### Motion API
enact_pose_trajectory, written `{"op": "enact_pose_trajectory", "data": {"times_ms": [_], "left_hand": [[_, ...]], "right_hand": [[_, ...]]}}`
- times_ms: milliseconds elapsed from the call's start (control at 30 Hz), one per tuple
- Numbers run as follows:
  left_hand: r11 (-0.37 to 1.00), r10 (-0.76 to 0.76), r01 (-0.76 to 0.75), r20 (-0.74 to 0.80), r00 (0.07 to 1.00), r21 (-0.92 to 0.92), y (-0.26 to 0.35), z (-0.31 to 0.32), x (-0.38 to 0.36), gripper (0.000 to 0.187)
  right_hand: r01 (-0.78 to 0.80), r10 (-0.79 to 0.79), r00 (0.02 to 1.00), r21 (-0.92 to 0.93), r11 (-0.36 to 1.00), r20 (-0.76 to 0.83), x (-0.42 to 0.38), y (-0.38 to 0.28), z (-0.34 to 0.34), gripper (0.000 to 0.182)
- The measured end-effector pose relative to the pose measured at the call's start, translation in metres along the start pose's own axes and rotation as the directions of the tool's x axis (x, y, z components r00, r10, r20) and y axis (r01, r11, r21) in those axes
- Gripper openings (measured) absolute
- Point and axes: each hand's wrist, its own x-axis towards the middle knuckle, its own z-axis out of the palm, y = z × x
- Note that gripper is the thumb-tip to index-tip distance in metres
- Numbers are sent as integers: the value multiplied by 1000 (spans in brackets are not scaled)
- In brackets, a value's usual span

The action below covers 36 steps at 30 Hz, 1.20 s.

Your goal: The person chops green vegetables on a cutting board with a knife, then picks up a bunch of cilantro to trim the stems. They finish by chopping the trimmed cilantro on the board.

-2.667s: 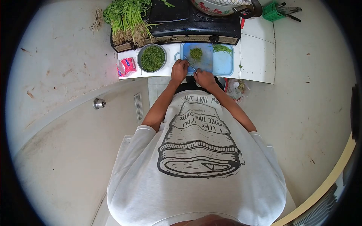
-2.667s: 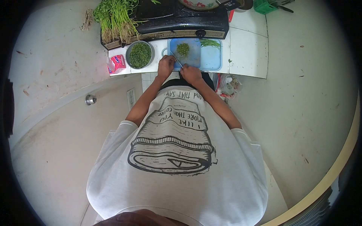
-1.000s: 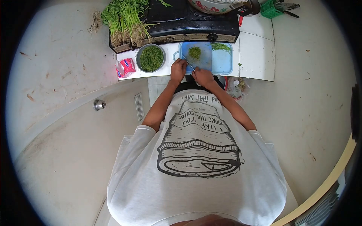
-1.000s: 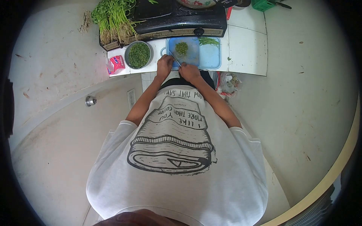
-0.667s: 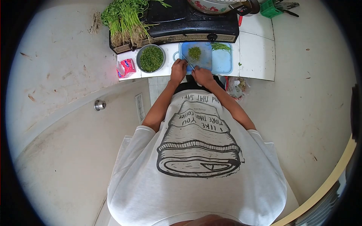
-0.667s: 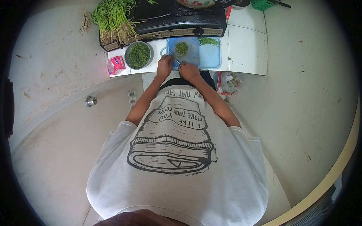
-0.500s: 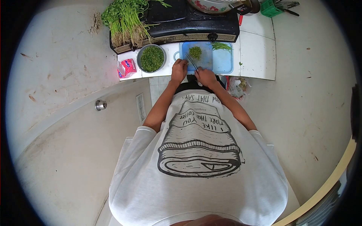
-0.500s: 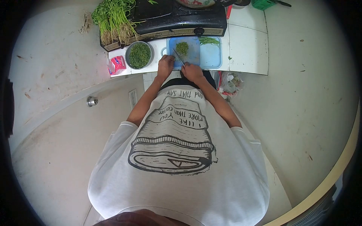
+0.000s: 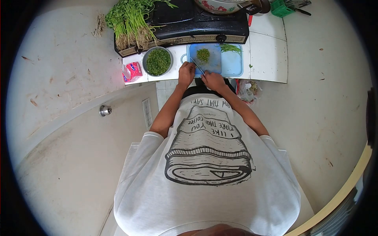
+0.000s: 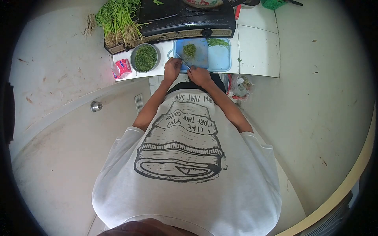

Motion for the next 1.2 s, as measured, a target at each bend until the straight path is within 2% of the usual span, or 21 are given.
{"op": "enact_pose_trajectory", "data": {"times_ms": [100,300,433,533,633,700,733,800,900,1033,1200], "left_hand": [[1000,10,-10,0,1000,5,1,-1,0,7],[996,-10,7,30,1000,93,5,-3,1,9],[999,-21,20,16,1000,32,3,0,0,9],[999,-36,35,23,999,38,5,-2,1,10],[998,-26,24,26,999,49,5,-3,-1,9],[992,71,-67,-35,997,103,4,-1,0,8],[993,71,-67,-37,997,102,4,-1,0,8],[999,-28,30,-40,999,35,6,1,-3,10],[997,-17,19,-26,1000,76,7,-1,-2,10],[994,-17,17,0,1000,112,4,-2,-3,10],[1000,-22,23,-31,999,19,6,-1,-2,11]], "right_hand": [[16,-16,998,9,1000,-62,9,-2,7,42],[-1,1,1000,-29,1000,-10,-4,-2,-1,41],[-28,29,999,-49,998,15,-3,-2,-1,41],[-15,15,999,1,1000,-29,8,-10,-2,40],[-57,57,998,5,998,22,6,-15,-8,40],[-85,86,993,-15,996,75,-2,-14,-11,39],[-85,86,993,-17,996,75,-4,-12,-10,39],[-70,71,997,-9,997,42,-8,-9,-7,41],[-57,57,998,-12,998,0,5,-10,0,40],[-108,109,993,-15,994,35,9,-13,-4,38],[-140,140,989,-4,990,41,-1,-6,-14,39]]}}
